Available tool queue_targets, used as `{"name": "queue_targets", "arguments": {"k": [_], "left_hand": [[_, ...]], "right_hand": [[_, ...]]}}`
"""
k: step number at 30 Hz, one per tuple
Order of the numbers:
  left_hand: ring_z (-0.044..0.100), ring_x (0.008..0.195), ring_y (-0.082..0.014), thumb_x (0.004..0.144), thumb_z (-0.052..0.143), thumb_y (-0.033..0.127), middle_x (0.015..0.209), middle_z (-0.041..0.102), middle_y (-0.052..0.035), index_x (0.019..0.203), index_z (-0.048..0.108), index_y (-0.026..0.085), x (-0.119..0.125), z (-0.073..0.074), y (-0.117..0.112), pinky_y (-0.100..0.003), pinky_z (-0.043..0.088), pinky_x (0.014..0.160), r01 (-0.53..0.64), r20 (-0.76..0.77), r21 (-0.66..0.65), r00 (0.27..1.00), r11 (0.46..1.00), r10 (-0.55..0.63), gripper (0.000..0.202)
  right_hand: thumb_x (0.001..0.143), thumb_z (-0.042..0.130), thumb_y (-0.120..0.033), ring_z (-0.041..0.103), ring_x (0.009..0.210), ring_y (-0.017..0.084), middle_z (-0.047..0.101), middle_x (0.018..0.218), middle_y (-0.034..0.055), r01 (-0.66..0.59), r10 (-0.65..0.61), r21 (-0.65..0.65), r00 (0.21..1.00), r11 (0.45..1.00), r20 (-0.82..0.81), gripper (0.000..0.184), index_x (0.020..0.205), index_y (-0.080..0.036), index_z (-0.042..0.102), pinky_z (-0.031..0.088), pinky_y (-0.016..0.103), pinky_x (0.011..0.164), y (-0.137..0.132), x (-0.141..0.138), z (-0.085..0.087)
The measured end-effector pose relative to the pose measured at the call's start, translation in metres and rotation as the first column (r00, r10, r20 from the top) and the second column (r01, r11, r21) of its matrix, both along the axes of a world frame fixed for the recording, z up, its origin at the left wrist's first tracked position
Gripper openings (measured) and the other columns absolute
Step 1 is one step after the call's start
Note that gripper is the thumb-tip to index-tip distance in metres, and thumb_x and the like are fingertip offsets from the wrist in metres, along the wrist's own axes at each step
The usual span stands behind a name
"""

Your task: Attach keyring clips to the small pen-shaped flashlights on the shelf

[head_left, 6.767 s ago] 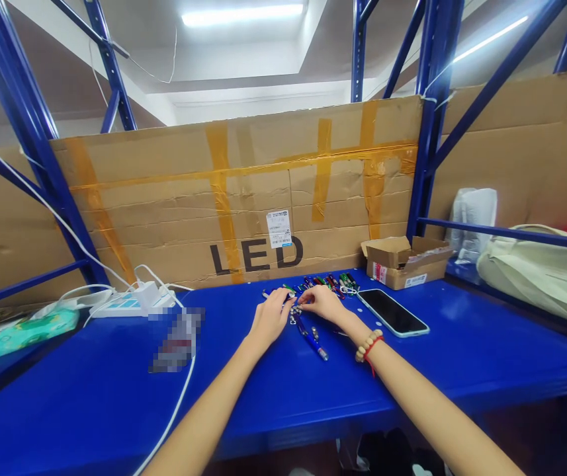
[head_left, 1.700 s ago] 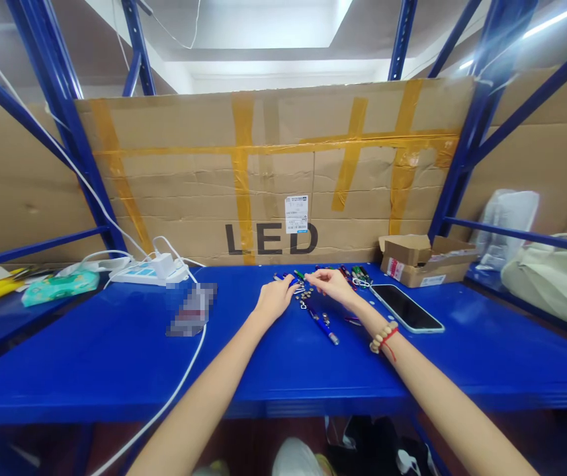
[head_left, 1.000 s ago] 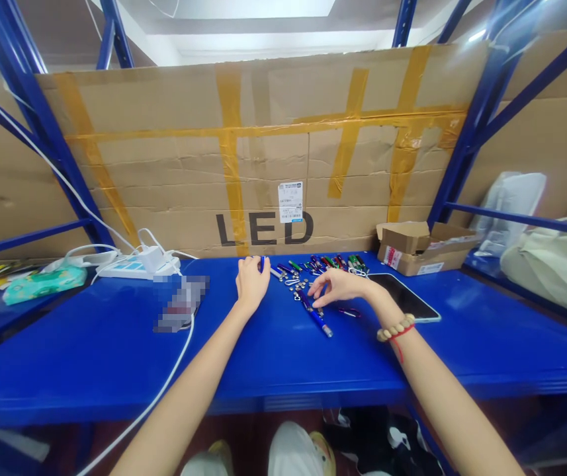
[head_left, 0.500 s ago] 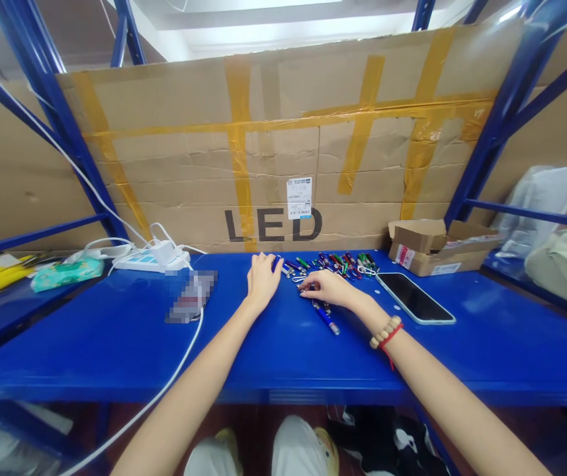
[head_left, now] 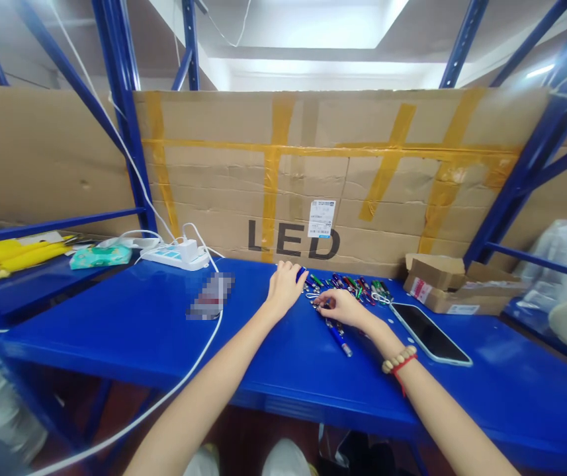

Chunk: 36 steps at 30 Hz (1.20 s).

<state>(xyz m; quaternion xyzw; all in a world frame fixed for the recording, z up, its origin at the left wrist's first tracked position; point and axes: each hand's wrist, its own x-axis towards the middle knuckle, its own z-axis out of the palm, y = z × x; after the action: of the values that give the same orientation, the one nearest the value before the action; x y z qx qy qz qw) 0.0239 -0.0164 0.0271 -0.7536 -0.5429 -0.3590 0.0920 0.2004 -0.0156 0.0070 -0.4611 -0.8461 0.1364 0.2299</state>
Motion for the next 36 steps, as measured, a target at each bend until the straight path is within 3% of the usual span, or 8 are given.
{"name": "queue_targets", "arguments": {"k": [9,14,19,22,27,32,36], "left_hand": [[0.048,0.085,-0.0181,0.087,0.035,0.038,0.078,0.056,-0.0057,0.075,0.058,0.017,-0.006,0.003,-0.002,-0.028,0.043,0.069,0.007,-0.013,0.021,1.000,1.000,-0.007,0.033],[0.048,0.087,-0.0190,0.087,0.034,0.037,0.079,0.057,-0.0062,0.077,0.058,0.017,-0.007,-0.001,0.000,-0.029,0.043,0.070,0.030,-0.072,0.012,0.997,0.999,-0.029,0.034],[0.047,0.091,-0.0191,0.088,0.035,0.036,0.089,0.058,-0.0070,0.089,0.058,0.016,-0.006,-0.010,0.004,-0.030,0.043,0.078,0.131,-0.222,0.005,0.967,0.991,-0.127,0.031],[0.047,0.092,-0.0186,0.087,0.037,0.036,0.092,0.057,-0.0059,0.094,0.058,0.018,-0.004,-0.014,0.005,-0.029,0.042,0.080,0.178,-0.284,-0.025,0.942,0.984,-0.177,0.029],[0.047,0.094,-0.0193,0.086,0.038,0.037,0.098,0.056,-0.0059,0.096,0.057,0.018,0.002,-0.018,0.001,-0.030,0.042,0.081,0.213,-0.333,-0.066,0.916,0.975,-0.223,0.029],[0.049,0.093,-0.0195,0.087,0.036,0.037,0.098,0.057,-0.0069,0.097,0.058,0.018,0.008,-0.019,-0.006,-0.032,0.043,0.080,0.265,-0.358,-0.107,0.889,0.958,-0.285,0.031],[0.050,0.093,-0.0194,0.086,0.037,0.038,0.097,0.057,-0.0070,0.095,0.060,0.017,0.011,-0.016,-0.008,-0.032,0.044,0.080,0.269,-0.366,-0.090,0.887,0.959,-0.283,0.032]], "right_hand": [[0.069,0.059,-0.033,0.054,0.061,0.014,0.067,0.074,0.0051,-0.006,0.006,0.015,1.000,1.000,-0.017,0.024,0.081,-0.014,0.069,0.041,0.024,0.058,0.006,0.002,-0.004],[0.069,0.059,-0.039,0.055,0.060,0.014,0.067,0.071,0.0053,0.022,-0.021,0.064,1.000,0.998,-0.021,0.027,0.074,-0.014,0.068,0.040,0.024,0.056,0.002,0.001,-0.003],[0.068,0.059,-0.024,0.057,0.063,0.015,0.069,0.075,0.0039,0.093,-0.093,0.157,0.996,0.983,-0.008,0.016,0.079,-0.017,0.068,0.042,0.024,0.059,-0.002,-0.001,0.004],[0.069,0.056,-0.017,0.059,0.067,0.016,0.069,0.082,0.0043,0.186,-0.191,0.186,0.982,0.965,0.011,0.020,0.084,-0.018,0.069,0.043,0.025,0.063,-0.004,0.000,0.009],[0.078,0.049,-0.022,0.059,0.075,0.016,0.067,0.095,0.0054,0.232,-0.230,0.258,0.972,0.938,-0.037,0.025,0.096,-0.019,0.066,0.043,0.028,0.070,-0.007,0.000,0.010],[0.079,0.050,-0.032,0.058,0.070,0.017,0.067,0.082,0.0060,0.211,-0.206,0.236,0.977,0.948,-0.045,0.023,0.087,-0.017,0.066,0.043,0.027,0.064,-0.005,-0.001,0.008],[0.073,0.057,-0.024,0.059,0.070,0.017,0.068,0.079,0.0049,0.239,-0.231,0.213,0.971,0.947,-0.059,0.014,0.081,-0.017,0.066,0.043,0.026,0.064,0.002,0.004,0.004]]}}
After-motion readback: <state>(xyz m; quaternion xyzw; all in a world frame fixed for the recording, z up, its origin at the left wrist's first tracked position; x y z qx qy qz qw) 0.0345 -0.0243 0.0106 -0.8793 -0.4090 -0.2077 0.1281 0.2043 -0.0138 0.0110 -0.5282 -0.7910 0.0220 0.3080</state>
